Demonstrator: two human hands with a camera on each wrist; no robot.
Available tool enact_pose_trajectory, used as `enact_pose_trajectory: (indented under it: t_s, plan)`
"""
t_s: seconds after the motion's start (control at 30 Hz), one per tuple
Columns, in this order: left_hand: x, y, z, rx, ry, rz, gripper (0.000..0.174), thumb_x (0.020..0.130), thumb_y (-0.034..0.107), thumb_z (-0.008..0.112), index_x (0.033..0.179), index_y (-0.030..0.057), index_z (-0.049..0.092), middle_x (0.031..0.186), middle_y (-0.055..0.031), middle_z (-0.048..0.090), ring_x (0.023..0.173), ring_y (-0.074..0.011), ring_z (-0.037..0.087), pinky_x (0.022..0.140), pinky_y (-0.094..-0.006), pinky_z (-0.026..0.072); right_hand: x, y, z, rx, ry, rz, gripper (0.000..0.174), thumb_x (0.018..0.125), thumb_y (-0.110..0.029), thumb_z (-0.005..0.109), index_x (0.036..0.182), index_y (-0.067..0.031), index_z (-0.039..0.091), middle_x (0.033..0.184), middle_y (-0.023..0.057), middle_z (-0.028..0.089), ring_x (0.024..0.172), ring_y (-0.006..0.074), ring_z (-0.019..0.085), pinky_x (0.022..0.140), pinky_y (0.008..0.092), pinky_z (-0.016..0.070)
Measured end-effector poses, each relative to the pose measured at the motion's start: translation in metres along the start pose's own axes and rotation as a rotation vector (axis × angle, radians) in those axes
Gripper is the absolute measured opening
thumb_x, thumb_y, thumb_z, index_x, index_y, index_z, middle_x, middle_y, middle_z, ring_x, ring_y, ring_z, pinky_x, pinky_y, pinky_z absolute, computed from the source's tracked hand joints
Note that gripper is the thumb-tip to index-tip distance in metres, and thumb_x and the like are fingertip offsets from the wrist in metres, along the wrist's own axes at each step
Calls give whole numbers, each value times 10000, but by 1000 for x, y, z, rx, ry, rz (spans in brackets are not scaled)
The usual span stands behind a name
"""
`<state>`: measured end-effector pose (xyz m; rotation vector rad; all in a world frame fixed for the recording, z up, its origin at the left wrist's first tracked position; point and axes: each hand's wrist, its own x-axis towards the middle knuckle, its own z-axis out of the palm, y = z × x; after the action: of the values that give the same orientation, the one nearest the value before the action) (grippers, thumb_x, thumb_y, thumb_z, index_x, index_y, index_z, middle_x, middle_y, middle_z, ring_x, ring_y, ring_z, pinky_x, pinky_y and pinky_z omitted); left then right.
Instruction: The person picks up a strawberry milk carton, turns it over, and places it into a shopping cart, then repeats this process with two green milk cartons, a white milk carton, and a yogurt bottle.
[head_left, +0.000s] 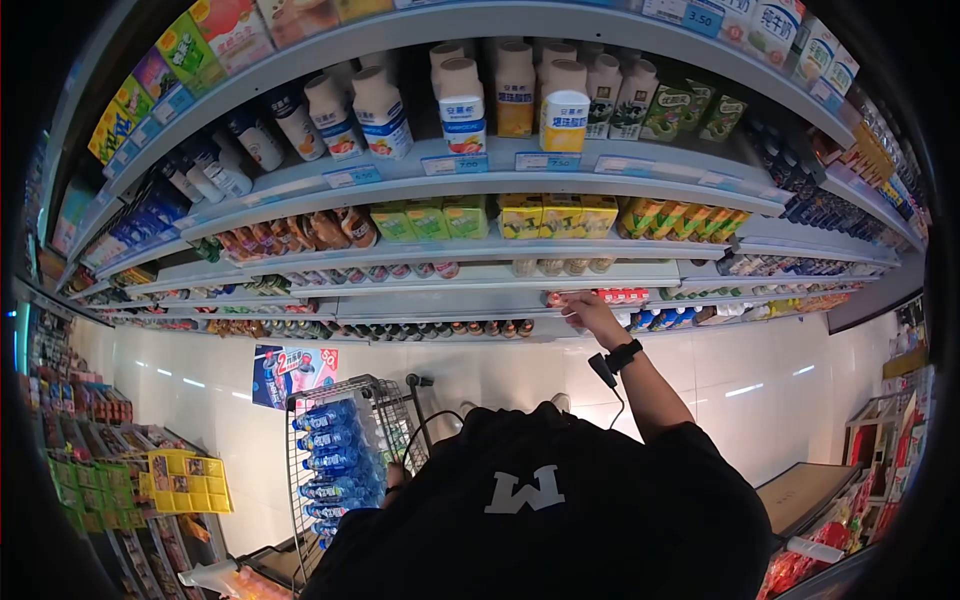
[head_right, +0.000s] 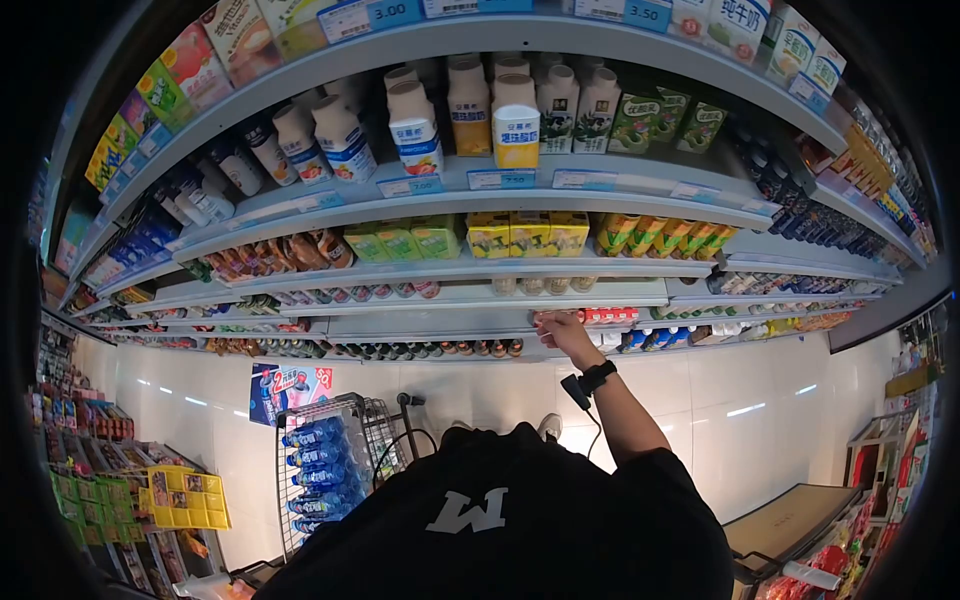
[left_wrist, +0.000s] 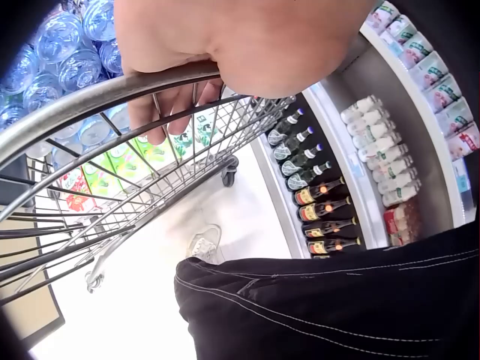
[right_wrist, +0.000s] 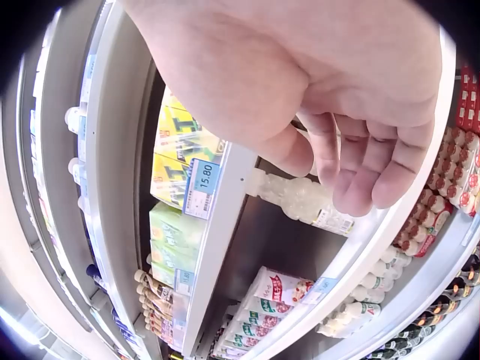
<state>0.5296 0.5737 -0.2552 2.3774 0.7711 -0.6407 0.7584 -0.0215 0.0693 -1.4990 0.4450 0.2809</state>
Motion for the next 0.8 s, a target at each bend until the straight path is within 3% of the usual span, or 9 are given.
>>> enact_pose_trajectory:
  t_s: [0.17,0.2,0.23,0.3,0.37,0.4,0.47,0.57,0.8]
  plan:
    - [5,18,-20,164,-159,-73,559,965,442,343,996,-76,551,960,-330,606,956,-474,573,767,-543,464,-21,-24,-14,-15,5,-100,233,942,-161,480,1088,-46,621,887,40,642,755,97,593,683,235,489]
    - [-24,-27,-53,164,-156,-69,559,965,442,343,996,-76,551,960,-330,606,956,-474,573,767,-543,464,-25,-29,-17,-42,32,-146,236,943,-149,493,1113,-33,608,902,50,642,759,101,587,690,231,484]
    - [-15,4,-61,241,87,0,404,888,301,446,1001,-69,561,976,-310,608,943,-453,584,762,-518,476,-28,-38,-18,-68,59,-197,244,945,-136,505,1138,-19,596,916,59,642,763,104,581,697,226,479]
    - [-57,202,-104,98,455,211,249,805,117,569,990,-49,574,1004,-249,614,923,-416,593,788,-461,487,-45,-76,-21,-116,64,-349,236,943,-128,517,1134,-14,595,901,53,641,761,95,574,688,217,468]
    - [-59,313,-161,-307,392,682,230,883,128,566,1050,-29,590,1004,-200,628,933,-333,613,803,-405,490,-68,-118,-19,-183,61,-485,229,940,-120,529,1130,-9,595,886,47,639,758,85,567,679,207,457]
    - [-85,384,-191,-430,479,844,267,932,217,571,985,-42,609,897,-166,632,831,-243,617,744,-349,479,-75,-142,-16,-105,101,-657,231,940,-119,539,1132,-3,593,878,40,634,759,78,561,672,203,450]
    - [-143,494,-247,-494,373,1029,180,928,127,561,1024,-13,619,926,-123,636,862,-175,614,783,-282,480,-86,-189,-11,-22,172,-911,231,940,-119,551,1133,-1,596,888,38,631,772,74,560,688,205,457]
    - [-206,602,-284,-600,300,1430,170,904,71,570,1048,-10,606,1000,-111,621,892,-183,622,773,-273,492,-88,-252,1,8,235,-1061,243,913,-96,584,1133,6,602,937,51,622,791,84,561,713,214,476]
    - [-260,721,-277,-614,360,1563,289,902,141,595,1138,-24,570,1076,-145,618,958,-227,631,815,-311,495,-50,-299,15,-250,304,-1148,328,874,-68,622,1186,13,562,966,38,614,815,84,578,695,220,491]
